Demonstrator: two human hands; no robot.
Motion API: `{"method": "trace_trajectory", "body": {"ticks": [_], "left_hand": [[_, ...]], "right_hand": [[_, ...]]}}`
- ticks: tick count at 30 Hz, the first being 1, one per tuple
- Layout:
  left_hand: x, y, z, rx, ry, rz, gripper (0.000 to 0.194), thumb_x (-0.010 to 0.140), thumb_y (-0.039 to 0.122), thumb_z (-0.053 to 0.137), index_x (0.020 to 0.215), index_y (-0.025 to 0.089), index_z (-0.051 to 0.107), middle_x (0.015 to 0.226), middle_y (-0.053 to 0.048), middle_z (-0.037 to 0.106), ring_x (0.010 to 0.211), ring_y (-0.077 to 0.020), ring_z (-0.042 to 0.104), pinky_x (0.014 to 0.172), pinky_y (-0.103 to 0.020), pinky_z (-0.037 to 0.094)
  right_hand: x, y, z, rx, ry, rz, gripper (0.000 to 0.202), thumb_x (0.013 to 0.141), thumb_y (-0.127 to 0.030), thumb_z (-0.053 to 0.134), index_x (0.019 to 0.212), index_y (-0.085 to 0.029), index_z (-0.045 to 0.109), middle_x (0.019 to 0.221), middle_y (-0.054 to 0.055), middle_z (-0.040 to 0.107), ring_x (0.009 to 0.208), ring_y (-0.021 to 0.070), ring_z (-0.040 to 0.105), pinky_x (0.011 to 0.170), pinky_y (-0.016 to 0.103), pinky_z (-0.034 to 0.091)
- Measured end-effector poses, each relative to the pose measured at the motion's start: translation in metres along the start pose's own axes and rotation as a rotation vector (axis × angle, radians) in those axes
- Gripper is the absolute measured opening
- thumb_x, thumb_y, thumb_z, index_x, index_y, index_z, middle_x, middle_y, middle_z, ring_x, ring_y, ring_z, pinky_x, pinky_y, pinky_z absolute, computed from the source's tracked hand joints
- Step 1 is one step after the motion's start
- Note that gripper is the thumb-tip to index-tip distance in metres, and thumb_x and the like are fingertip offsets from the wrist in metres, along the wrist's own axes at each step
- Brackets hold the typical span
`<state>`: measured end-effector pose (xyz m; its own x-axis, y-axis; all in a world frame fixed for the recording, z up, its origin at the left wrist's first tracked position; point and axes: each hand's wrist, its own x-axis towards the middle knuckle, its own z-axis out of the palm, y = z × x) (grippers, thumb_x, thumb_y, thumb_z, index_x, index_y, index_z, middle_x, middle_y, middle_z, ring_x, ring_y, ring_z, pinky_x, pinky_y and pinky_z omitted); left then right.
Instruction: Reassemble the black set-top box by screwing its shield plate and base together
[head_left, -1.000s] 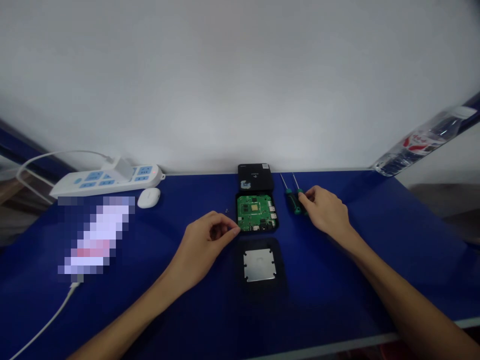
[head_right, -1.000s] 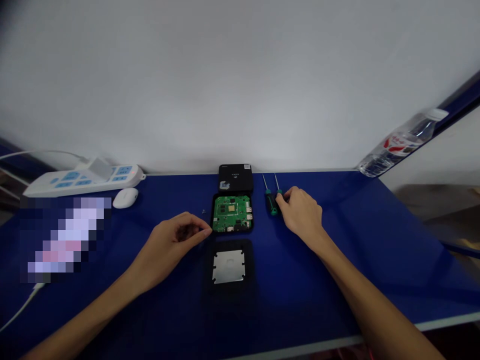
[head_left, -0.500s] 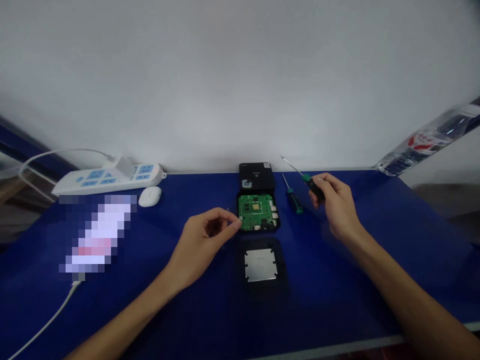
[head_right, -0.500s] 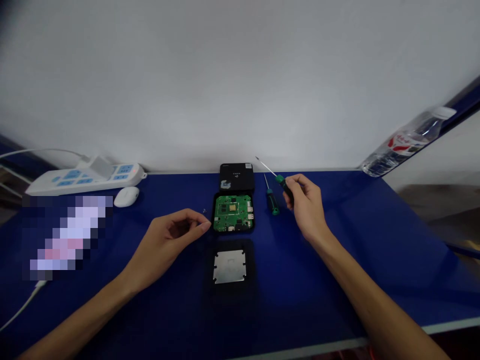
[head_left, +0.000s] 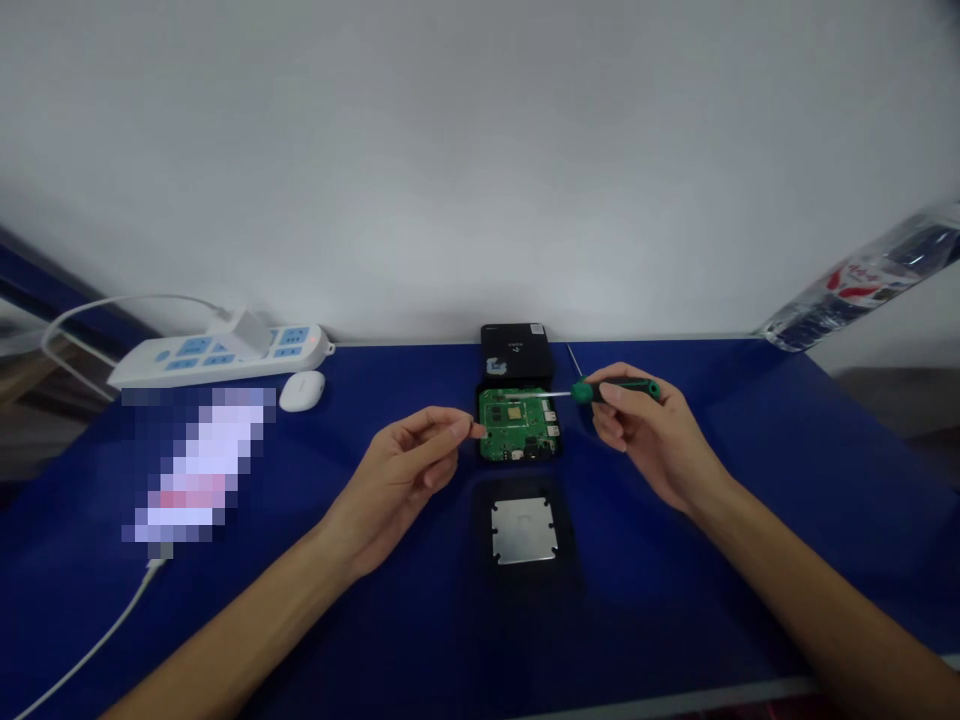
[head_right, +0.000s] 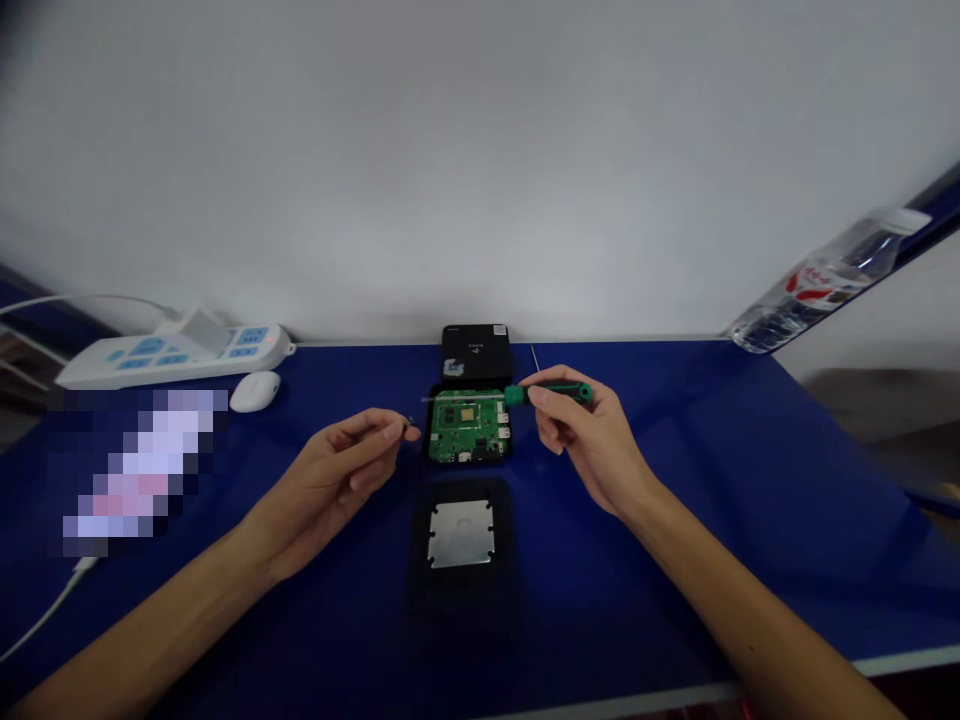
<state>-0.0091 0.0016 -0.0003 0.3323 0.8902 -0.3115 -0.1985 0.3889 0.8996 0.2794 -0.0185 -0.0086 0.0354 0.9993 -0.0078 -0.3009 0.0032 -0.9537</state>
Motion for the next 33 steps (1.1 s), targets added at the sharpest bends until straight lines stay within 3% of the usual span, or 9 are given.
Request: {"method": "trace_trajectory", "body": {"ticks": [4, 8, 13, 15, 18, 23, 26, 33], "left_hand": [[0.001, -0.002, -0.001, -0.007, 0.021, 0.013, 0.026, 0.084, 0.034, 0.098, 0.102, 0.019, 0.087, 0.083, -0.001, 0.072, 0.053, -0.0004, 0.030, 0.051, -0.015, 0.029], [0.002, -0.002, 0.000, 0.010, 0.057, 0.022, 0.029, 0.079, 0.033, 0.101, 0.102, 0.021, 0.089, 0.090, -0.003, 0.076, 0.055, -0.0013, 0.034, 0.050, -0.018, 0.027], [0.003, -0.003, 0.000, 0.038, 0.072, 0.002, 0.033, 0.075, 0.035, 0.103, 0.102, 0.022, 0.090, 0.077, 0.000, 0.067, 0.058, -0.0044, 0.034, 0.052, -0.021, 0.028], [0.002, -0.003, 0.000, 0.040, 0.070, -0.004, 0.033, 0.074, 0.035, 0.104, 0.101, 0.022, 0.090, 0.075, 0.001, 0.064, 0.059, -0.0049, 0.034, 0.054, -0.021, 0.028], [0.002, -0.001, 0.001, 0.041, 0.063, -0.005, 0.033, 0.073, 0.035, 0.104, 0.099, 0.022, 0.089, 0.073, 0.002, 0.061, 0.059, -0.0052, 0.033, 0.054, -0.022, 0.027], [0.001, 0.001, 0.002, 0.058, 0.054, -0.014, 0.032, 0.074, 0.037, 0.103, 0.099, 0.022, 0.089, 0.070, 0.004, 0.055, 0.058, -0.0054, 0.032, 0.054, -0.023, 0.025], [-0.001, 0.001, 0.001, 0.062, 0.046, -0.018, 0.031, 0.076, 0.036, 0.102, 0.100, 0.023, 0.088, 0.074, 0.002, 0.061, 0.060, -0.0058, 0.034, 0.055, -0.023, 0.025], [-0.002, -0.001, 0.002, 0.067, 0.017, -0.012, 0.027, 0.079, 0.035, 0.100, 0.100, 0.023, 0.088, 0.084, -0.001, 0.066, 0.062, -0.0067, 0.035, 0.055, -0.024, 0.024]], "right_hand": [[-0.008, 0.001, 0.006, -0.046, -0.064, -0.001, 0.015, 0.095, -0.038, 0.086, 0.100, -0.025, 0.084, 0.061, -0.003, 0.053, 0.054, 0.0130, 0.041, 0.051, 0.028, 0.033], [-0.007, 0.001, 0.005, -0.129, -0.022, -0.060, 0.016, 0.096, -0.041, 0.084, 0.102, -0.025, 0.083, 0.068, -0.001, 0.061, 0.057, 0.0150, 0.048, 0.052, 0.029, 0.038], [0.011, 0.008, -0.013, -0.449, 0.299, -0.286, 0.018, 0.091, -0.038, 0.086, 0.096, -0.022, 0.081, 0.083, 0.004, 0.075, 0.075, 0.0221, 0.068, 0.068, 0.034, 0.054], [0.019, 0.011, -0.023, -0.549, 0.414, -0.283, 0.022, 0.087, -0.039, 0.087, 0.096, -0.021, 0.079, 0.090, 0.007, 0.079, 0.082, 0.0255, 0.073, 0.075, 0.038, 0.056], [0.026, 0.013, -0.037, -0.680, 0.487, -0.204, 0.025, 0.085, -0.041, 0.086, 0.095, -0.020, 0.079, 0.095, 0.011, 0.082, 0.090, 0.0304, 0.077, 0.083, 0.043, 0.057], [0.030, 0.011, -0.044, -0.924, 0.491, -0.123, 0.024, 0.085, -0.043, 0.082, 0.088, -0.019, 0.082, 0.091, 0.012, 0.083, 0.088, 0.0334, 0.077, 0.081, 0.046, 0.055], [0.031, 0.012, -0.044, -1.045, 0.467, -0.114, 0.026, 0.086, -0.044, 0.079, 0.084, -0.019, 0.083, 0.085, 0.013, 0.081, 0.083, 0.0341, 0.074, 0.081, 0.048, 0.054], [0.033, 0.020, -0.049, -1.113, 0.411, -0.147, 0.029, 0.090, -0.046, 0.076, 0.078, -0.020, 0.082, 0.082, 0.014, 0.080, 0.080, 0.0347, 0.073, 0.079, 0.049, 0.053]]}}
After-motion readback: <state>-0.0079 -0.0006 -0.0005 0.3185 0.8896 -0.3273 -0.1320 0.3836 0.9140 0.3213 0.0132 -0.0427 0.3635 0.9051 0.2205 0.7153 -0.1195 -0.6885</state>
